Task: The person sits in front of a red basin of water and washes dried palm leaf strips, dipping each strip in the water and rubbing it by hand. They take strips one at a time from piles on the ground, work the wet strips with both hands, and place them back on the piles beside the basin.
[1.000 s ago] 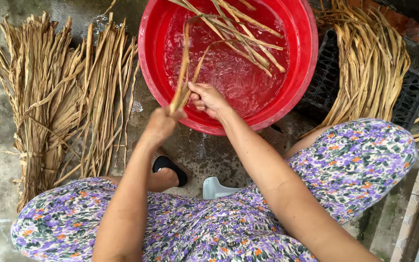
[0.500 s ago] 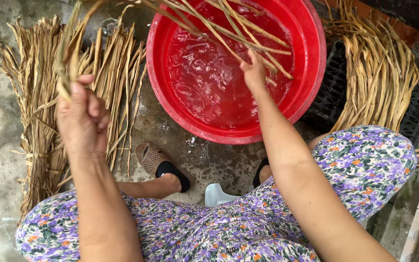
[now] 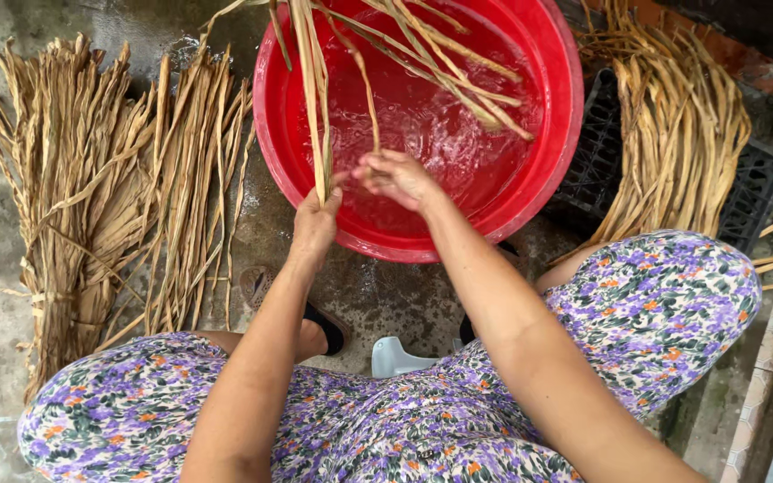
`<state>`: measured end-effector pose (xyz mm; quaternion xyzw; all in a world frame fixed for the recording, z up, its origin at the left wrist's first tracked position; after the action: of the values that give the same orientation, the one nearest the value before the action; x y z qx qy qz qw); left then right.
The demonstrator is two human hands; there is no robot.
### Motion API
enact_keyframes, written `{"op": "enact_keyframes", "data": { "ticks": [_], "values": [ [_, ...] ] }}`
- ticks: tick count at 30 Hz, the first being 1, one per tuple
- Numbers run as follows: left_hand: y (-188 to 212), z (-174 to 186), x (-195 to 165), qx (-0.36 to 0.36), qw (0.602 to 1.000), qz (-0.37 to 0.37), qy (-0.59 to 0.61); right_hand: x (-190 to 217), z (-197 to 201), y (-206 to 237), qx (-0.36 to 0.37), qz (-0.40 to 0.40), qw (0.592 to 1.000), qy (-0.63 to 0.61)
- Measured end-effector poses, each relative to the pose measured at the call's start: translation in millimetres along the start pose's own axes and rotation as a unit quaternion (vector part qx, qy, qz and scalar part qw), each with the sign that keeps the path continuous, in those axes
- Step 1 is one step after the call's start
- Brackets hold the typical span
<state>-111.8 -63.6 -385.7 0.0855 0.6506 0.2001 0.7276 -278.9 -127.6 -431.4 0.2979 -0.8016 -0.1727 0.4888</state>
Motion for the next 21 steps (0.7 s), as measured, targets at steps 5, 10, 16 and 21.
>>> {"op": "enact_keyframes", "data": {
  "ticks": [5, 10, 16, 21],
  "values": [
    [-4.5, 3.3, -5.2, -0.018, 0.995, 0.012, -0.096, 1.3, -44.1, 8.3, 0.013, 0.086, 0.995, -0.051],
    [9.3, 3.0, 1.6, 0.035, 0.975, 0.139, -0.172, -6.3, -34.2, 15.3, -0.111, 0.081, 0.989, 0.045],
    [39.4, -5.7, -32.2, 0.116, 0.982, 0.149, 0.025, 16.0, 12.7, 18.8, -0.228, -0.011, 0.971, -0.074],
    [64.0, 55.4, -87.9, 0.155, 0.980, 0.124, 0.023, 64.2, 124.4, 29.8, -0.425, 0.032, 0.870, -0.247]
  ]
}}
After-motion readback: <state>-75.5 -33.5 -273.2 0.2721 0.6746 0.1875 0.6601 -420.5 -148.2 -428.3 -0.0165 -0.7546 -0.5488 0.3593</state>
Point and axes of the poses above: each hand's wrist, its own y-axis away from the middle knuckle, its own z-axis out of the back of the hand, x = y × z, the point moved 5 cm from there along -y, towards the middle knuckle, and after that the axes turned 8 degrees about -x, right-handed, at the moved point
